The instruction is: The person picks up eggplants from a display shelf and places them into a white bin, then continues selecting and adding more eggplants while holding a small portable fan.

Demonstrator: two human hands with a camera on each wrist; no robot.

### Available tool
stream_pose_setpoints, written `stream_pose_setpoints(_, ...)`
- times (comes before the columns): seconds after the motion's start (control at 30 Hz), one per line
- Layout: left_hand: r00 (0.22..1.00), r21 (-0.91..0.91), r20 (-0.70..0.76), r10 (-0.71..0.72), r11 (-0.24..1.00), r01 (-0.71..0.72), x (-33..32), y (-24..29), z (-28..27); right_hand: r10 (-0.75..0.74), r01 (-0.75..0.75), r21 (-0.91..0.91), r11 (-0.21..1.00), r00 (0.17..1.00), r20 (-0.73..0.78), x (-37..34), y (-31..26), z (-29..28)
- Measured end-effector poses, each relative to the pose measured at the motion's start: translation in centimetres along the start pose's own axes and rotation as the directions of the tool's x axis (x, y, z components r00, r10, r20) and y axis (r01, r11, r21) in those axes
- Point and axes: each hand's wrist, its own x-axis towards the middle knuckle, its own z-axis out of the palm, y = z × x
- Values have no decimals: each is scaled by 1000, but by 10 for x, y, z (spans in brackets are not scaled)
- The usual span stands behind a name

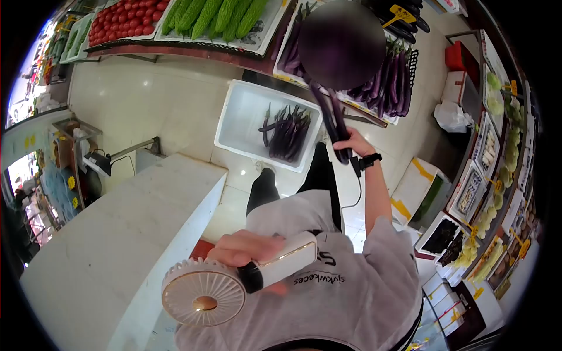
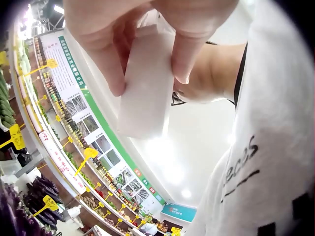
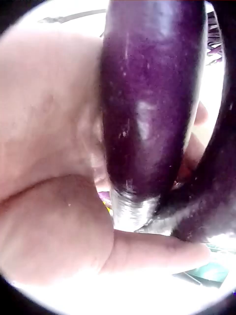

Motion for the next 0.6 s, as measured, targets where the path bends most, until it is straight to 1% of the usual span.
stream_pose_setpoints(0.03, 998, 12, 45, -38, 999, 38, -4, 2, -17, 36, -37, 32, 999, 999, 26, 2, 15, 20)
stream_pose_setpoints(0.1, 982, 54, 135, -129, 991, 123, -11, 5, -48, 124, -127, 30, 991, 989, 77, 14, 49, 54)
stream_pose_setpoints(0.13, 976, 78, 145, -162, 985, 152, -16, 2, -62, 130, -134, 55, 989, 989, 75, 21, 64, 73)
stream_pose_setpoints(0.23, 959, 223, 83, -272, 943, 249, -30, -5, -81, 214, -214, 10, 977, 976, 39, 61, 139, 103)
stream_pose_setpoints(0.27, 958, 228, 35, -283, 936, 268, -38, -9, -85, 242, -243, 41, 969, 970, 22, 78, 165, 110)
stream_pose_setpoints(0.37, 949, 250, -83, -303, 916, 314, -63, -30, -94, 418, -415, 65, 908, 908, -37, 130, 233, 119)
stream_pose_setpoints(0.4, 945, 262, -120, -305, 908, 326, -68, -42, -94, 442, -429, 163, 889, 896, -50, 146, 252, 122)
stream_pose_setpoints(0.43, 940, 272, -158, -302, 902, 335, -74, -52, -97, 436, -408, 212, 888, 894, -106, 161, 270, 122)
stream_pose_setpoints(0.47, 914, 288, -201, -352, 871, 398, -81, -57, -101, 432, -385, 258, 886, 887, -162, 174, 283, 124)
stream_pose_setpoints(0.53, 873, 347, -286, -395, 807, 478, -86, -66, -103, 441, -339, 353, 872, 856, -269, 195, 302, 129)
stream_pose_setpoints(0.57, 854, 371, -327, -404, 777, 509, -86, -74, -103, 386, -244, 392, 887, 858, -339, 220, 350, 132)
stream_pose_setpoints(0.6, 833, 376, -338, -437, 749, 546, -88, -80, -106, 366, -206, 387, 899, 837, -406, 240, 386, 135)
